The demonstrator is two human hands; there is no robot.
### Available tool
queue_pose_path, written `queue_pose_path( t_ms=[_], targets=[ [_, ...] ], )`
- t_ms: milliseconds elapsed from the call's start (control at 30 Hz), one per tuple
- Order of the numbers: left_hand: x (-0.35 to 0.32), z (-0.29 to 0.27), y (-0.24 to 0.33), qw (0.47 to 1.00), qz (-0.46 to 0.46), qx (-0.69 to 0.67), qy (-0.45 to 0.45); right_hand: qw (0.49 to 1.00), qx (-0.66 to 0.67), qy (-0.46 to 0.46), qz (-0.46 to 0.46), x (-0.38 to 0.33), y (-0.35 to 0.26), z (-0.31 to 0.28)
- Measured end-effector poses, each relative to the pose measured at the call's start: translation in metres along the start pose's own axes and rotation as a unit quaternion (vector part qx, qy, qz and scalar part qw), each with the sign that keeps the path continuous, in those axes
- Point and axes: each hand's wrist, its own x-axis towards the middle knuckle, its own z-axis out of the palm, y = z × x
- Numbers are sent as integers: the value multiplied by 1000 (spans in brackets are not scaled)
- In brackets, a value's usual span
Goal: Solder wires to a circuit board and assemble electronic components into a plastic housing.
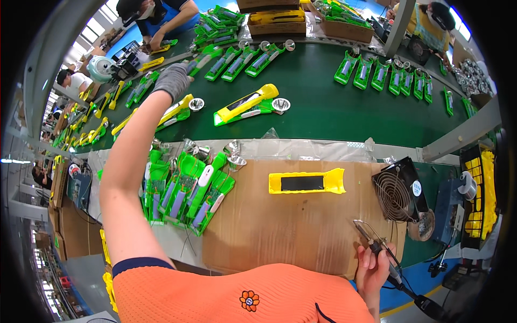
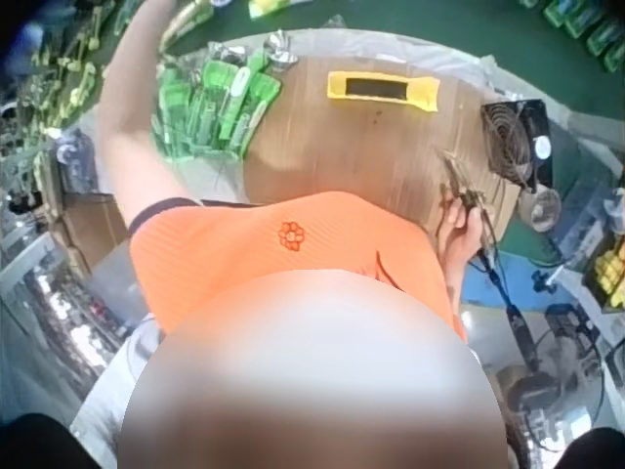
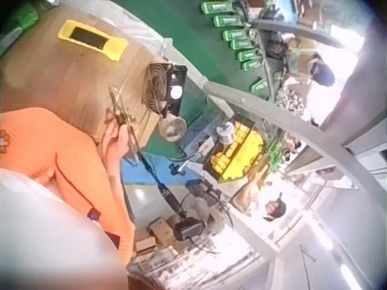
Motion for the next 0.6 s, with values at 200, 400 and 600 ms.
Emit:
queue_pose_path(
  t_ms=[200,400,600],
  targets=[
    [-209,-55,109,926,327,-182,50,996,63,-69,8,4,2,-14],
    [-333,1,166,890,443,-109,-19,985,88,-147,1,0,-8,-17],
    [-352,-11,176,924,304,-219,79,973,24,-229,-29,-15,-13,-24]
  ],
)
